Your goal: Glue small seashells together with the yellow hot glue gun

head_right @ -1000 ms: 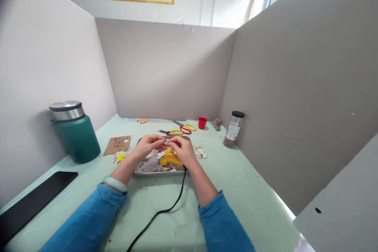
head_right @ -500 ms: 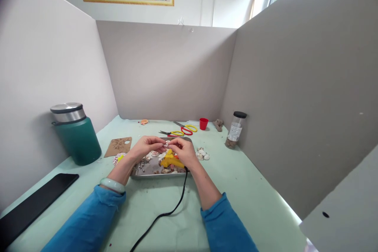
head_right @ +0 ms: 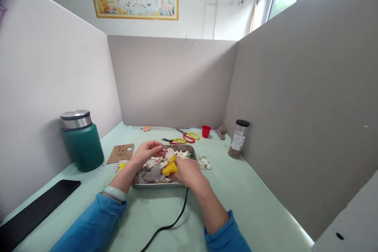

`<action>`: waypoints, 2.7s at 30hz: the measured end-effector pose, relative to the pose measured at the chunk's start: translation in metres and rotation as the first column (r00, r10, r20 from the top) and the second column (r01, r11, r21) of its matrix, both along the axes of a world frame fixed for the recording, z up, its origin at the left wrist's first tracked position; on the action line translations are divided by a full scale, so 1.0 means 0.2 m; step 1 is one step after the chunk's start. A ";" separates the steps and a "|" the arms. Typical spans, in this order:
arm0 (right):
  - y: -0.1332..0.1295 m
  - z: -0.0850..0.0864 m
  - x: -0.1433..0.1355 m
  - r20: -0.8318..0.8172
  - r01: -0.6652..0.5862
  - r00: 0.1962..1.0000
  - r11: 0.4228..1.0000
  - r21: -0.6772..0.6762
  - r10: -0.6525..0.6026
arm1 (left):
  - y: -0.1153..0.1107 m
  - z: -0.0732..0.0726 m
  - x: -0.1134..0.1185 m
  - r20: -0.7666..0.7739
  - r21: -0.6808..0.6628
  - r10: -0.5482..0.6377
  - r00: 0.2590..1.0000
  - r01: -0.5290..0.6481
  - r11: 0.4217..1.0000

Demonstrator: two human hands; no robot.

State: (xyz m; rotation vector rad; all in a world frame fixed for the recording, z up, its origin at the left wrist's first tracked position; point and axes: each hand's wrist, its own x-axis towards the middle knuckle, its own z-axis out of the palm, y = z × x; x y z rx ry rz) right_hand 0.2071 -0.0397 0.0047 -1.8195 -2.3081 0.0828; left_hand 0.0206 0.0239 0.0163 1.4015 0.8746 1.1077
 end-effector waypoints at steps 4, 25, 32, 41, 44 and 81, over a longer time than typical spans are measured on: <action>0.01 0.01 0.04 -0.182 -0.030 0.983 0.999 0.035 0.036 | 0.00 0.02 -0.01 0.062 -0.028 0.058 0.996 -0.056 0.998; 0.00 -0.02 0.04 -0.998 -0.314 0.003 0.947 0.060 0.064 | 0.01 0.00 0.00 0.452 -0.213 -0.020 0.892 0.129 0.969; -0.01 -0.02 0.04 -0.998 -0.294 0.035 0.955 0.036 0.048 | 0.01 -0.01 0.00 0.533 -0.248 -0.024 0.846 0.183 0.951; 0.01 -0.04 0.03 -0.997 -0.259 0.078 0.966 -0.026 -0.006 | -0.04 0.03 0.02 0.590 -0.271 -0.032 0.807 0.235 0.934; 0.01 -0.03 0.02 -0.996 -0.268 0.086 0.963 -0.035 -0.012 | -0.04 0.03 0.02 0.600 -0.255 -0.054 0.798 0.255 0.933; 0.01 -0.03 0.00 -0.939 -0.053 0.343 0.999 0.005 0.022 | -0.04 0.03 0.02 0.649 -0.227 -0.102 0.754 0.320 0.920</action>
